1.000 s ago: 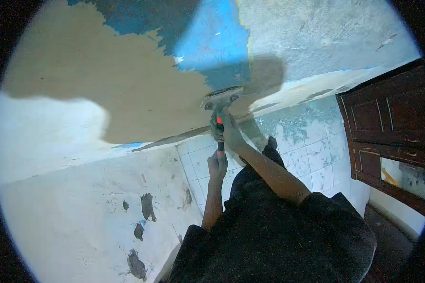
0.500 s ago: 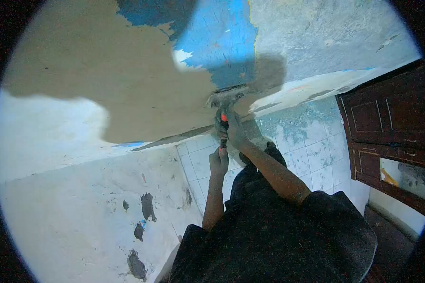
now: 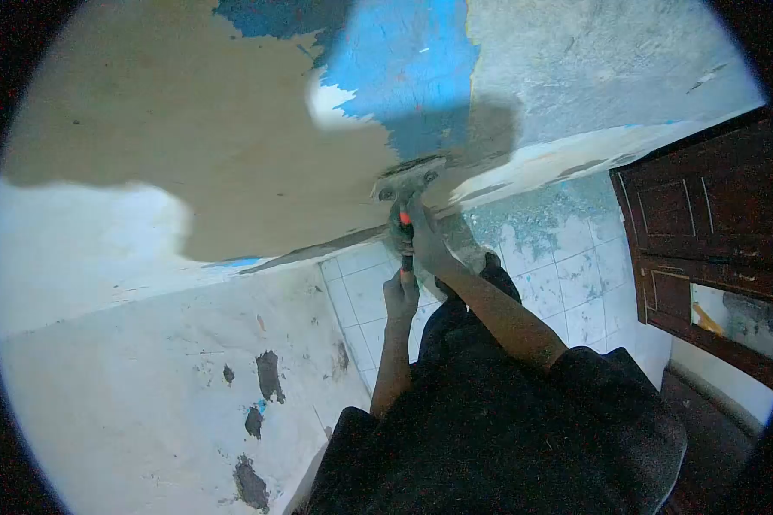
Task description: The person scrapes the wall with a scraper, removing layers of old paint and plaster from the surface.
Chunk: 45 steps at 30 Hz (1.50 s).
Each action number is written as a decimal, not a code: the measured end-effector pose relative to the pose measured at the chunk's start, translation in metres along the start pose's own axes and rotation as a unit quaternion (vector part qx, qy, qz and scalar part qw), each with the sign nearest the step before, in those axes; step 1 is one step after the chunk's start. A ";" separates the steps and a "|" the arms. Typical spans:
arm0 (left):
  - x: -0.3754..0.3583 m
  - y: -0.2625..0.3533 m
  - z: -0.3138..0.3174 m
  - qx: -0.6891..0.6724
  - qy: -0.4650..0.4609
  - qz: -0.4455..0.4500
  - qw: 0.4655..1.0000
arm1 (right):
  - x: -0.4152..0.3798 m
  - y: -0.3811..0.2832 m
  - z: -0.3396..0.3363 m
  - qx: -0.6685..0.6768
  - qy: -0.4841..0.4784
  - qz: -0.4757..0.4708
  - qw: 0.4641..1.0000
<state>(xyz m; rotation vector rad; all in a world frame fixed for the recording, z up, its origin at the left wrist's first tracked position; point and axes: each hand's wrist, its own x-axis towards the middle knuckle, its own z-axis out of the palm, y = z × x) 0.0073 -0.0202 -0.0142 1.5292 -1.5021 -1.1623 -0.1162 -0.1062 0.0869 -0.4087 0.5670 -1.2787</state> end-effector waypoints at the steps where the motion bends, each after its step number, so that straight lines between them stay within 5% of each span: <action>1: 0.002 -0.002 0.001 -0.037 0.001 0.001 0.999 | -0.001 0.000 0.003 -0.029 0.030 -0.016 0.999; 29: 0.000 0.035 -0.005 0.010 -0.001 0.028 1.000 | -0.003 -0.017 0.011 -0.050 0.026 -0.052 0.997; 31: -0.003 0.028 -0.003 -0.016 -0.010 0.003 1.000 | -0.006 -0.023 0.014 -0.041 0.032 0.002 0.999; 35: 0.006 0.041 0.002 0.037 0.010 0.064 0.997 | -0.005 -0.035 0.020 -0.055 0.031 -0.060 0.996; 45: -0.004 0.013 0.017 -0.088 -0.011 -0.023 0.996 | -0.010 -0.026 0.011 -0.105 0.039 -0.012 0.994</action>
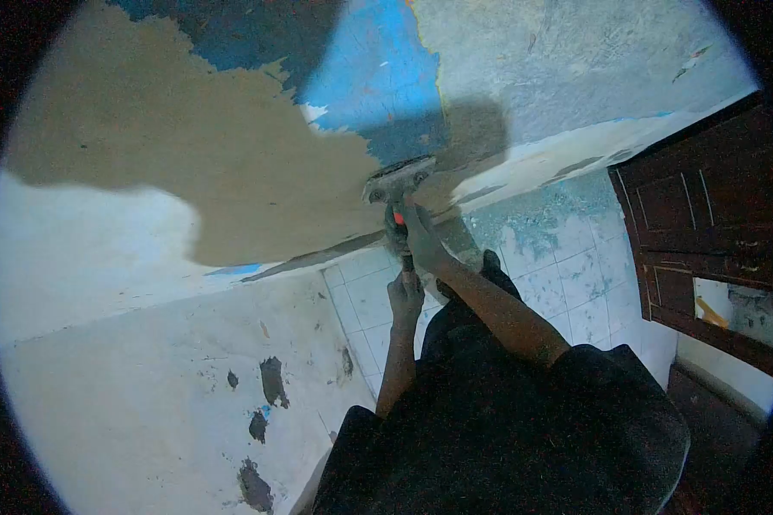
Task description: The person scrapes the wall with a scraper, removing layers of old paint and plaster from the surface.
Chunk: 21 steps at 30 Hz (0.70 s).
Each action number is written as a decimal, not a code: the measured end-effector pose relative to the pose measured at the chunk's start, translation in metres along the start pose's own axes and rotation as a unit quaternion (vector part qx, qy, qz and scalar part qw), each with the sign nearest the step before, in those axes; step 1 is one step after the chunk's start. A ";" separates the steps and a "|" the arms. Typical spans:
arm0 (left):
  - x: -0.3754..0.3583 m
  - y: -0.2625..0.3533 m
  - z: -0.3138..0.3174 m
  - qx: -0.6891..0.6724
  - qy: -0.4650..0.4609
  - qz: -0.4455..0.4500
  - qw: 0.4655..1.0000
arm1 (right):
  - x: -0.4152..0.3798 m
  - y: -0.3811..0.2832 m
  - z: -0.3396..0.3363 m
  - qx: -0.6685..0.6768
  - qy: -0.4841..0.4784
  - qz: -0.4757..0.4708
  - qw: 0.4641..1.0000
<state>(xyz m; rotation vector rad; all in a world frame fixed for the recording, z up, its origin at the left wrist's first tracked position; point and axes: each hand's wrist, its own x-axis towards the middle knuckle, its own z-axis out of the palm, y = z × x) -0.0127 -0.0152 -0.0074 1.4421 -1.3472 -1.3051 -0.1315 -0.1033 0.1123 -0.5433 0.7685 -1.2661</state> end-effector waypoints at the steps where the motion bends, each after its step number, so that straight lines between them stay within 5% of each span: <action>1: 0.000 0.004 -0.001 0.018 -0.003 -0.005 1.000 | 0.003 0.005 -0.001 0.016 -0.009 -0.001 1.000; 4: 0.001 -0.001 -0.002 0.058 -0.012 0.012 0.998 | 0.005 0.006 -0.003 0.047 -0.039 -0.002 0.998; 6: 0.000 -0.007 0.003 -0.039 0.005 0.010 0.999 | 0.003 0.005 -0.003 0.009 -0.016 0.001 1.000; 10: -0.006 0.001 0.008 0.054 0.000 -0.007 0.999 | 0.000 -0.007 0.002 -0.052 0.004 -0.010 0.999; 14: -0.014 -0.002 0.015 -0.032 0.003 -0.041 0.999 | -0.003 -0.008 0.004 -0.078 0.041 -0.013 0.996; 18: -0.006 0.004 0.013 0.055 0.024 -0.011 0.998 | 0.002 -0.003 0.002 -0.016 0.038 -0.001 0.999; 19: -0.001 0.003 0.014 0.083 0.051 0.062 0.993 | 0.003 -0.002 0.001 0.015 0.019 -0.001 1.000; 21: -0.003 0.009 0.006 0.061 0.033 0.017 0.997 | 0.005 0.001 0.001 0.013 0.009 -0.007 1.000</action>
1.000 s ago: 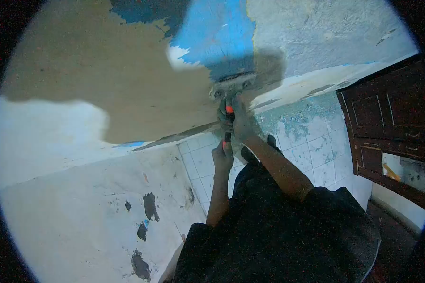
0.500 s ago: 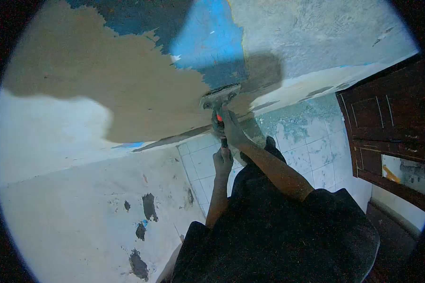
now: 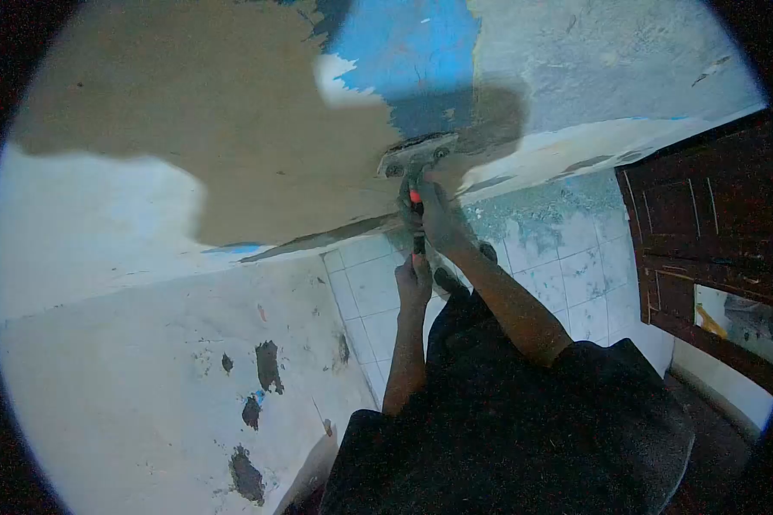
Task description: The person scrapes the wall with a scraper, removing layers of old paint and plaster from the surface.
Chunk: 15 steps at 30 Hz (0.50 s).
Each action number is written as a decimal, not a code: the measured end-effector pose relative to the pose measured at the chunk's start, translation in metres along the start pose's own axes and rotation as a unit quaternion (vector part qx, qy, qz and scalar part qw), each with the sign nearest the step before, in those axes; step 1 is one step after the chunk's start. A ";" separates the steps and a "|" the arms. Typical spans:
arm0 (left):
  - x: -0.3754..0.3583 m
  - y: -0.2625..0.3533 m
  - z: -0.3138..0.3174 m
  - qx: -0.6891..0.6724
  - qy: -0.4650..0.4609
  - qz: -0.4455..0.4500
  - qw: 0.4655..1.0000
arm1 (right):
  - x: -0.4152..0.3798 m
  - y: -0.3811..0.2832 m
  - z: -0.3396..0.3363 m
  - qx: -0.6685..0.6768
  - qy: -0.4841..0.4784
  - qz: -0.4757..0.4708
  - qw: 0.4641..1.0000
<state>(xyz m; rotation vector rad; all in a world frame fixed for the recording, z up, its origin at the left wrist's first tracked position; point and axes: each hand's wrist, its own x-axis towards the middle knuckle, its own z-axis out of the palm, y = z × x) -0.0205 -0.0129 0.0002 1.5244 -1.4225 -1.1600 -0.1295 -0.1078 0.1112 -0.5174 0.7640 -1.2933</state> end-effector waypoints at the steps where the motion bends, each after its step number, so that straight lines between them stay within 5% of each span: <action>1: 0.002 0.006 -0.006 -0.021 -0.020 -0.040 0.999 | 0.000 -0.002 0.003 -0.003 -0.012 -0.010 1.000; 12: -0.002 0.030 -0.043 -0.019 -0.056 -0.040 0.997 | -0.004 -0.010 0.033 0.039 0.041 0.008 0.998; 15: 0.006 0.050 -0.019 0.012 -0.006 0.057 0.998 | -0.008 -0.046 0.028 0.049 -0.005 -0.031 0.998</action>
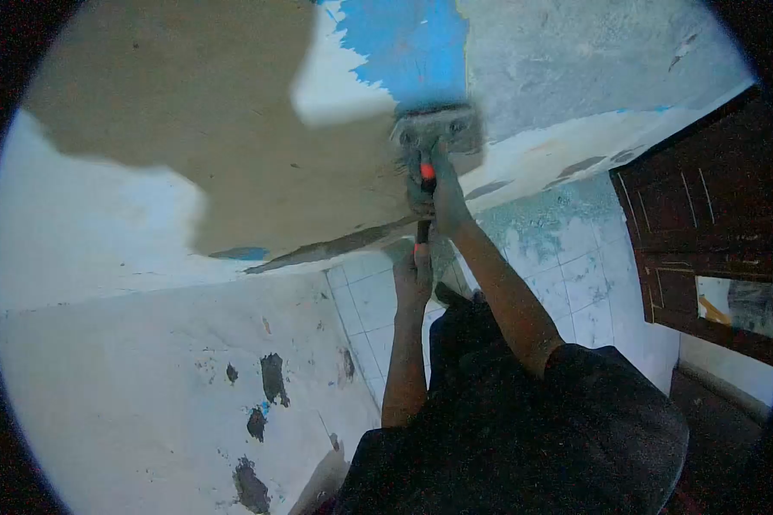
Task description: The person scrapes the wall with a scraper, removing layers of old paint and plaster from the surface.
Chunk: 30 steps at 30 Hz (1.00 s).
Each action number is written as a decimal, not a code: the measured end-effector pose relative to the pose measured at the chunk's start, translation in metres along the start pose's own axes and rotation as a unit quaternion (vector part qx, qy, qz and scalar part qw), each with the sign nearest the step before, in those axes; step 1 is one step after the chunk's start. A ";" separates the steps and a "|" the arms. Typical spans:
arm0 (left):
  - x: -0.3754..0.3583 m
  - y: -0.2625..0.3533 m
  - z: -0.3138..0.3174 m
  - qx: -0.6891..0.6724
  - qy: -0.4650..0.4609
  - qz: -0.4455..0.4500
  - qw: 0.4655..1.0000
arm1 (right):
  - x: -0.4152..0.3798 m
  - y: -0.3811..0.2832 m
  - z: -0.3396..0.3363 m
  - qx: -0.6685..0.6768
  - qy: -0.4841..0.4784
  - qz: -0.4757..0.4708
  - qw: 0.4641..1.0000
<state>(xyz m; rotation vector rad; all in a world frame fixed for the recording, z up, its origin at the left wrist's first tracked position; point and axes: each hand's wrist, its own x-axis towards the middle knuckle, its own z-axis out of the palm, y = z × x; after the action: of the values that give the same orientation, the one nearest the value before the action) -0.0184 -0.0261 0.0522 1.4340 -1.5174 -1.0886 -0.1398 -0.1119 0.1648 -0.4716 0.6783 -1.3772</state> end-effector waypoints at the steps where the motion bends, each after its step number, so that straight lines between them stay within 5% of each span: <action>1: 0.000 0.007 0.002 0.001 -0.006 -0.006 1.000 | 0.002 -0.007 0.001 -0.024 0.012 -0.042 0.999; 4: 0.012 0.011 0.002 -0.053 -0.020 -0.017 0.998 | -0.003 -0.011 0.009 -0.037 0.045 0.001 0.998; 8: -0.034 -0.024 0.013 -0.168 -0.036 -0.163 0.972 | -0.006 0.044 -0.012 -0.139 0.072 0.008 0.988; 18: -0.025 -0.031 -0.001 -0.156 -0.089 -0.125 0.976 | -0.007 0.043 -0.005 -0.103 0.088 0.009 0.991; 22: -0.016 -0.025 0.003 -0.215 -0.040 -0.173 0.960 | 0.001 0.040 -0.012 -0.127 0.084 -0.009 0.988; 24: 0.003 -0.012 0.000 -0.160 -0.069 -0.074 0.982 | 0.005 0.020 -0.007 -0.115 0.073 -0.056 0.989; 28: -0.004 0.002 -0.006 -0.006 -0.060 -0.047 0.997 | 0.003 0.022 -0.004 -0.102 0.106 -0.010 0.989; 30: -0.021 -0.030 -0.003 -0.106 -0.076 -0.132 0.983 | -0.003 0.032 -0.003 -0.102 0.111 0.012 0.988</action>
<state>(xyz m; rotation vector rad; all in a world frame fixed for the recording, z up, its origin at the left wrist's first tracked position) -0.0040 -0.0052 0.0255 1.4562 -1.2895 -1.5027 -0.1184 -0.1036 0.1414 -0.4744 1.0113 -1.3560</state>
